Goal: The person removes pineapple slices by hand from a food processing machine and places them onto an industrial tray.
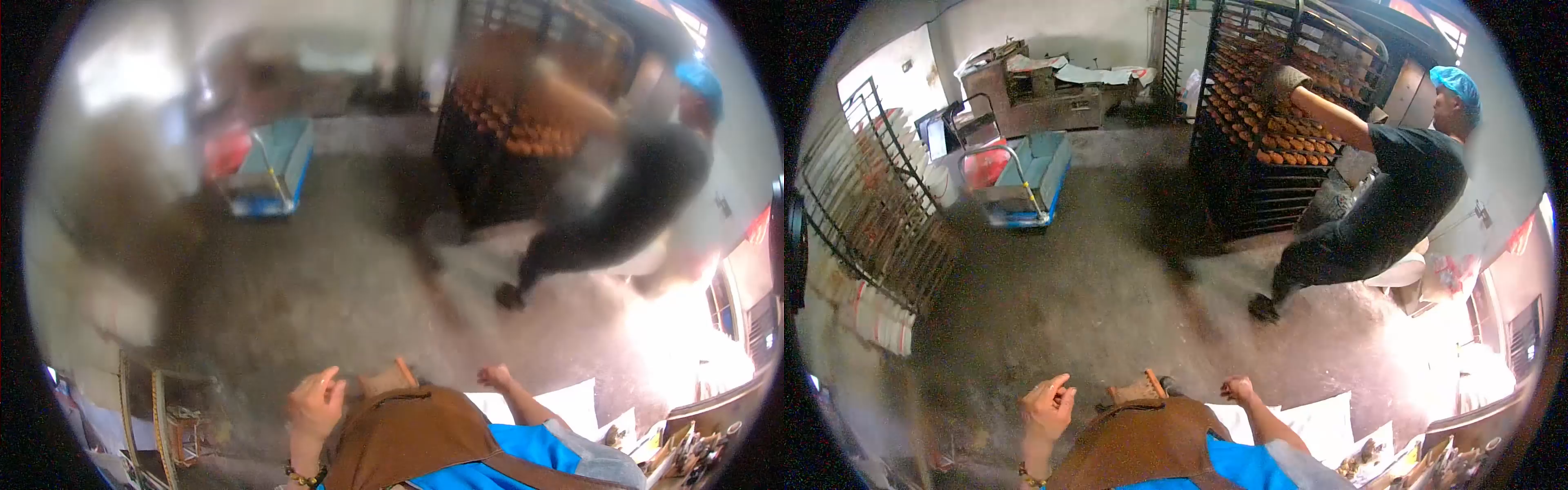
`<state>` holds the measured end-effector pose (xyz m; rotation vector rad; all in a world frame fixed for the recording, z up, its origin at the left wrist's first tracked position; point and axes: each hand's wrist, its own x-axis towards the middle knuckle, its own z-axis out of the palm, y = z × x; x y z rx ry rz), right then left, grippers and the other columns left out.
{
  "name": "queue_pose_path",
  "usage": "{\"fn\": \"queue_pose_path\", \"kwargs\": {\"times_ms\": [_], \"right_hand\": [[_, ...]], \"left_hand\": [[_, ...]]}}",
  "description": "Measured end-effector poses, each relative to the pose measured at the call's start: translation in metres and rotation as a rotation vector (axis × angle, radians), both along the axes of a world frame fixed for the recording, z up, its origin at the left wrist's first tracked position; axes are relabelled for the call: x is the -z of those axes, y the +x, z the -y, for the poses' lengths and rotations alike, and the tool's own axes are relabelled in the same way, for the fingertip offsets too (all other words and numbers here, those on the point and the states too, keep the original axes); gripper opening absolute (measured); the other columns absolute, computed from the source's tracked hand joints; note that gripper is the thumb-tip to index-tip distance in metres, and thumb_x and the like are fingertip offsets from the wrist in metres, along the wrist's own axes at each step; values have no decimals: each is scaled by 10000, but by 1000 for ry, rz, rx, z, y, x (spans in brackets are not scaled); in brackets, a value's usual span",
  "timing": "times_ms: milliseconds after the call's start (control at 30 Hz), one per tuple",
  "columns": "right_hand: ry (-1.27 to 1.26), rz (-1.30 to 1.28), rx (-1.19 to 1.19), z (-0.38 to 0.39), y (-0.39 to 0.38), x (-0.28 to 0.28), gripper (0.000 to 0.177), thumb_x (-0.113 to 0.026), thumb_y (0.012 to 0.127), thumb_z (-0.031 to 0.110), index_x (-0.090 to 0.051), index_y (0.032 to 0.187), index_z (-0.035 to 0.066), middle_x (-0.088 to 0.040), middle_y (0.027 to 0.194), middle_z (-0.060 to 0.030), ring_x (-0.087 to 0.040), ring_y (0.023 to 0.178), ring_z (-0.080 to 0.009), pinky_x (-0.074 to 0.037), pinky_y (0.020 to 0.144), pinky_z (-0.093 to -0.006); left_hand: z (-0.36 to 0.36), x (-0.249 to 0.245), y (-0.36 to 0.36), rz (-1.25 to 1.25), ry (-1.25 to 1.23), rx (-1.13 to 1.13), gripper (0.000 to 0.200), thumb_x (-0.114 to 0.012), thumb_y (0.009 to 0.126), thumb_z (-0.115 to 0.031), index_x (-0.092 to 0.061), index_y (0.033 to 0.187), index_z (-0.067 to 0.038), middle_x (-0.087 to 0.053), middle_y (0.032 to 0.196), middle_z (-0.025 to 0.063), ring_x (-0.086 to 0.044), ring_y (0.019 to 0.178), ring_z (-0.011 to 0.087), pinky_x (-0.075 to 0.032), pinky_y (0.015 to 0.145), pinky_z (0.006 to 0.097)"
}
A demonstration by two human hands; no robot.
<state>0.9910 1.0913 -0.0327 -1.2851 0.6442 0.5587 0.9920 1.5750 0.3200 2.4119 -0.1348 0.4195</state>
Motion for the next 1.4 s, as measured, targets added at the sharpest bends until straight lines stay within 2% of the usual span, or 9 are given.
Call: {"fn": "queue_pose_path", "kwargs": {"times_ms": [33, 133, 333, 733, 800, 1033, 1100, 1233, 1400], "right_hand": [[-142, 69, -32, -31, 30, -39, 105, -600, 829, 70, -633, 903, 2, -665, 785, -129, -675, 630, -249, -508, 480, -343], [-267, 3, 40, -70, 86, -46, 148, -618, 836, 97, -612, 952, 6, -662, 779, -128, -665, 605, -244, -485, 459, -329], [-183, 21, -23, -66, 63, -85, 178, -628, 835, 125, -592, 956, -2, -659, 777, -133, -656, 578, -248, -471, 439, -326], [-60, -162, -7, 9, 32, -11, 161, -581, 884, 144, -613, 908, -12, -667, 769, -153, -675, 616, -290, -487, 439, -354], [-226, -160, -53, -4, 40, -21, 145, -584, 878, 123, -616, 916, -13, -669, 777, -143, -673, 614, -282, -492, 451, -352], [-222, -115, -46, -43, 43, -57, 122, -602, 851, 103, -619, 916, 1, -661, 783, -136, -664, 593, -256, -485, 444, -332], [-261, -42, -77, -47, 37, -64, 153, -606, 865, 129, -653, 860, -16, -647, 766, -129, -662, 663, -232, -515, 516, -325], [-302, 110, -173, -33, 22, -40, 137, -618, 842, 127, -663, 866, 0, -659, 772, -107, -669, 682, -196, -539, 544, -313], [-300, -53, -51, -33, -4, -59, 147, -594, 830, 112, -666, 885, -4, -687, 833, -113, -692, 695, -203, -546, 537, -314]], "left_hand": [[-5, 6, 10, 5, -16, 19, 241, -722, 757, -103, -657, 989, -90, -642, 721, 61, -632, 622, 222, -501, 559, 333], [-18, 15, 24, 34, -30, 42, 244, -726, 754, -104, -653, 986, -82, -640, 717, 70, -627, 617, 234, -496, 553, 342], [-10, -8, -9, 35, -23, -8, 250, -726, 759, -111, -646, 994, -76, -641, 711, 78, -628, 628, 251, -496, 572, 360], [11, -6, -2, -42, 8, -129, 237, -717, 773, -110, -658, 998, -63, -655, 746, 89, -633, 641, 235, -501, 576, 339], [8, -3, -1, -16, 11, -108, 241, -722, 766, -99, -663, 994, -47, -647, 742, 105, -623, 612, 225, -497, 551, 321], [-1, 12, -5, -46, -25, -84, 245, -711, 769, -106, -667, 1007, -70, -662, 757, 92, -641, 660, 253, -507, 600, 350], [0, 15, -3, -45, -23, -60, 246, -710, 770, -103, -667, 1009, -65, -660, 757, 96, -638, 655, 255, -506, 598, 348], [4, 11, 2, -76, -32, -44, 247, -711, 773, -100, -663, 1009, -45, -650, 743, 103, -625, 636, 251, -495, 581, 348], [2, 14, 10, -46, -38, 14, 253, -710, 775, -86, -657, 1018, -38, -638, 730, 100, -617, 622, 246, -489, 569, 354]]}}
